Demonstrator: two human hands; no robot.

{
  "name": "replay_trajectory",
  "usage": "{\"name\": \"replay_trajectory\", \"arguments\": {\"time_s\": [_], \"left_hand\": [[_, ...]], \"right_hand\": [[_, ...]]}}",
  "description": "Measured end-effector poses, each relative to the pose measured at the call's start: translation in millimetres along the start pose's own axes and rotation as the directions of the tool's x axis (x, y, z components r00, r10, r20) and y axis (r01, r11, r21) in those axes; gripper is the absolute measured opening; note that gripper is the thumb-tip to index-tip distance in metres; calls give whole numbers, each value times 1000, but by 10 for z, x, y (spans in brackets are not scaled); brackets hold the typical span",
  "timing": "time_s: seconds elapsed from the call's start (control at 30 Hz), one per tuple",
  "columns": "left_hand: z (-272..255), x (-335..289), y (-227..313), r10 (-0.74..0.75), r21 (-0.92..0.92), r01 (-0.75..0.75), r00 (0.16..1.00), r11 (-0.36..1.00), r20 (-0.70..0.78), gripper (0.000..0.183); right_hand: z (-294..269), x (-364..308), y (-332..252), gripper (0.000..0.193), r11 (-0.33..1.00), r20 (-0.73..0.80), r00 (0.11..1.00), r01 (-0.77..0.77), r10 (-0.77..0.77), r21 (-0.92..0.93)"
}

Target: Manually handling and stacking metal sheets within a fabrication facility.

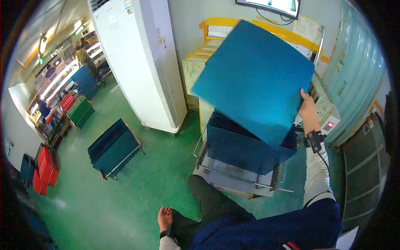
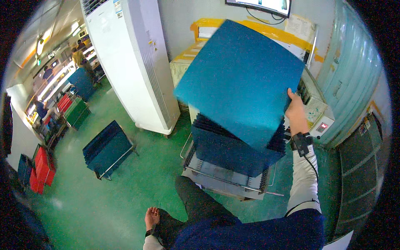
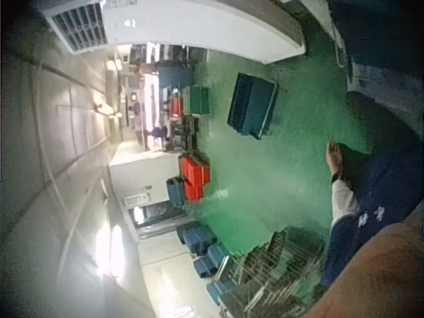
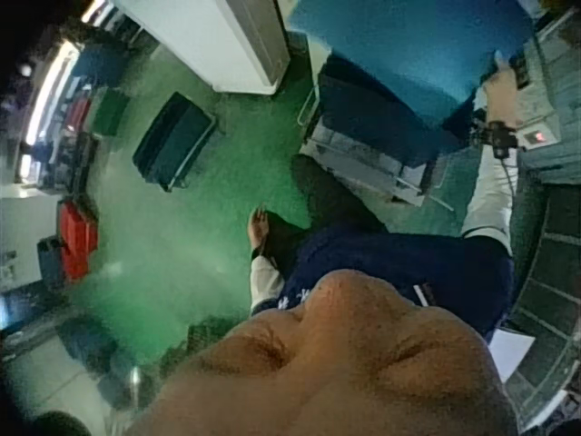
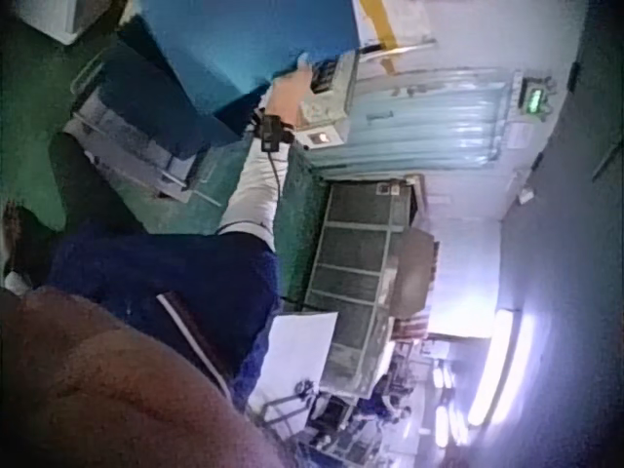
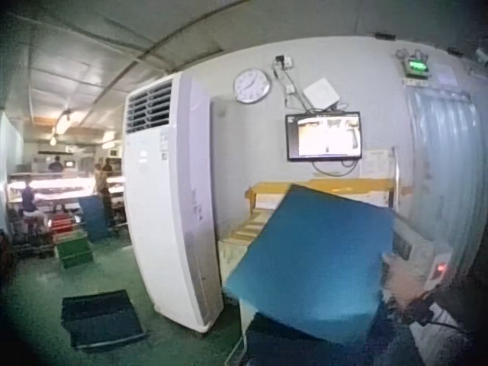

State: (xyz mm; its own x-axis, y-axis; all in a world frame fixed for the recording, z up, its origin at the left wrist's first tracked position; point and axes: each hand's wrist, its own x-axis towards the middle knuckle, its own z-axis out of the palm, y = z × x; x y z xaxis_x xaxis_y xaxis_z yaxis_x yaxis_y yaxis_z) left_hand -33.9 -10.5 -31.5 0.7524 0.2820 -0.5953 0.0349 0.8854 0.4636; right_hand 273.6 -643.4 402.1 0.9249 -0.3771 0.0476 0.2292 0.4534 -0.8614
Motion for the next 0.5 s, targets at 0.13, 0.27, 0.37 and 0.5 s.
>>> {"name": "replay_trajectory", "arguments": {"time_s": [0.13,0.27,0.37,0.5], "left_hand": [[10,14,-19,-9,10,10,1000,1000,-28,19],[-72,71,-18,-17,-8,18,993,1000,114,21],[-263,174,-40,-26,-76,48,961,996,274,21],[-145,110,-26,-32,100,35,999,994,-36,21]], "right_hand": [[-186,114,334,20,968,46,999,-3,-9,252],[-386,391,639,8,958,-231,971,13,56,287],[-578,534,870,9,937,-282,947,-54,157,344],[-474,368,932,8,933,-234,939,-173,253,315]]}}
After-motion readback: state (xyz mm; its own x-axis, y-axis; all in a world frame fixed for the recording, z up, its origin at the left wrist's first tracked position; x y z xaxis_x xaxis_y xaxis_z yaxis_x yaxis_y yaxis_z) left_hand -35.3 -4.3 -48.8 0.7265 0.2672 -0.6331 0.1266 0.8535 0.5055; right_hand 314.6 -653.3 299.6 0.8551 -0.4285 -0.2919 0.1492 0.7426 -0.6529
